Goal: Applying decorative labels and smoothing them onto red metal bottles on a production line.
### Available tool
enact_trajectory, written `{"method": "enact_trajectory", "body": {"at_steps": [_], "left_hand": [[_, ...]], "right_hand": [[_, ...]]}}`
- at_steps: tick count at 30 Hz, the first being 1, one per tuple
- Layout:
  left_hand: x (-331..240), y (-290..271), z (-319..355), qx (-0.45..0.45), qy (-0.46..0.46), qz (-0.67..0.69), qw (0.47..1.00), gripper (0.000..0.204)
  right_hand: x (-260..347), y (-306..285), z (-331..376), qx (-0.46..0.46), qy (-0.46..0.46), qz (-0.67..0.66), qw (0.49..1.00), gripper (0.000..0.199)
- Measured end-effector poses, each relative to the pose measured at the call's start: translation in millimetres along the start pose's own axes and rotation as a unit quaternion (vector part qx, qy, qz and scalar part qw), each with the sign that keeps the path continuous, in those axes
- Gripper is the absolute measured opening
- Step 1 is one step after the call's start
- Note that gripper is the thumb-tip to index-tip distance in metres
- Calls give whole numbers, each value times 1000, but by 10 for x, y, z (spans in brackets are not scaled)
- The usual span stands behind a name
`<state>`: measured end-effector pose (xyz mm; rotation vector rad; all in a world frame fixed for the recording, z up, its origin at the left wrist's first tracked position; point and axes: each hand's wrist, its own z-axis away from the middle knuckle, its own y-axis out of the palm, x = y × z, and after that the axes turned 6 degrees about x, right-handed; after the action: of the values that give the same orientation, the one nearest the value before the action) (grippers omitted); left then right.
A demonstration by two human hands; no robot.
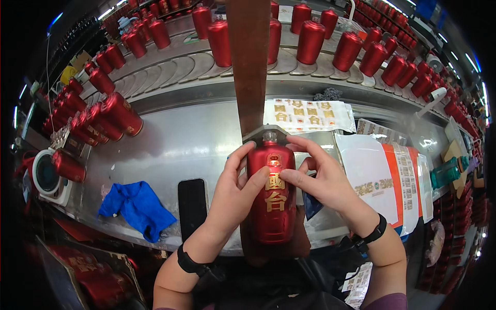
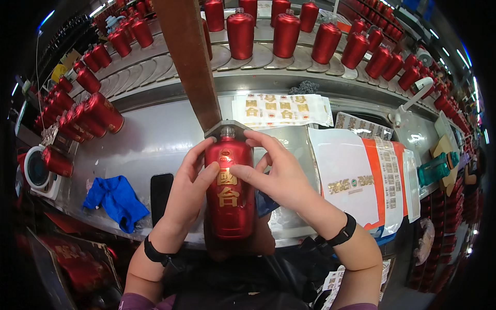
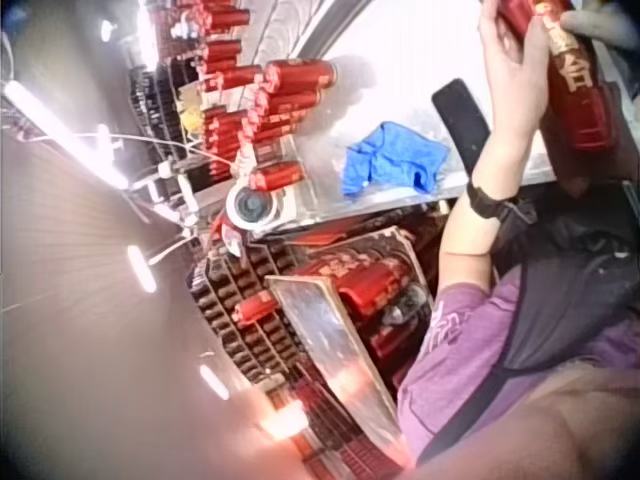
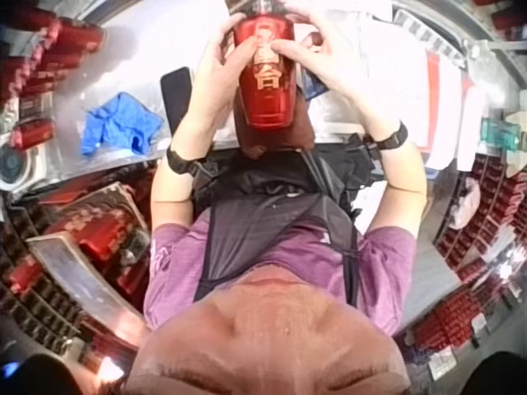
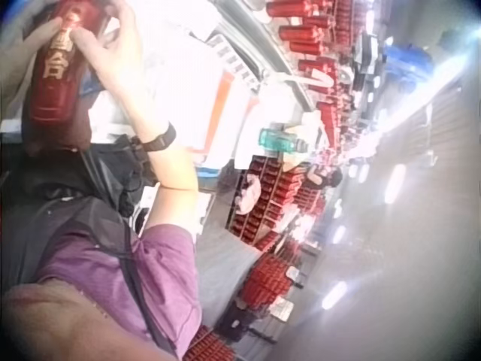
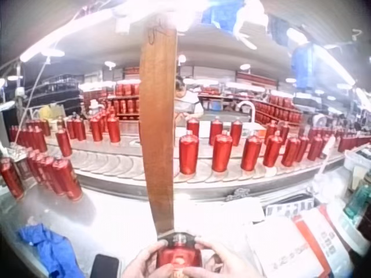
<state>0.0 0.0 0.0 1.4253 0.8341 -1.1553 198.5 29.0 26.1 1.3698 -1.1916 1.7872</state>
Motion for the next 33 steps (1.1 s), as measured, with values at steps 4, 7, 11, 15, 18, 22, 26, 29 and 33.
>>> {"method": "enact_trajectory", "body": {"at_steps": [4, 7, 11, 15, 18, 22, 26, 29, 33], "left_hand": [[-112, 114, -107, -14, -8, 5, 1000, 54], [-111, 155, -162, -21, -2, 18, 1000, 47], [-38, 193, -233, -23, 15, 64, 998, 43], [-97, 240, -275, -23, 0, 78, 997, 42], [-131, 234, -314, -24, 7, 56, 998, 38], [-175, 190, -344, -30, -23, 81, 996, 35], [-228, 186, -411, -27, -27, 67, 997, 38], [-255, 151, -464, -12, -11, 27, 999, 43], [-283, 92, -595, 0, -23, 39, 999, 46]], "right_hand": [[56, -70, -26, 1, 13, -34, 999, 62], [66, -115, -55, 8, 13, -47, 999, 58], [-31, -166, -74, -13, -5, -64, 998, 61], [-51, -238, -112, -11, -9, -69, 998, 60], [35, -237, -134, -17, -12, -42, 999, 59], [106, -271, -183, 12, 28, -59, 998, 52], [67, -302, -249, 8, 27, -114, 993, 61], [94, -286, -308, 14, 19, -86, 996, 62], [90, -353, -434, 29, 51, -81, 995, 64]]}}
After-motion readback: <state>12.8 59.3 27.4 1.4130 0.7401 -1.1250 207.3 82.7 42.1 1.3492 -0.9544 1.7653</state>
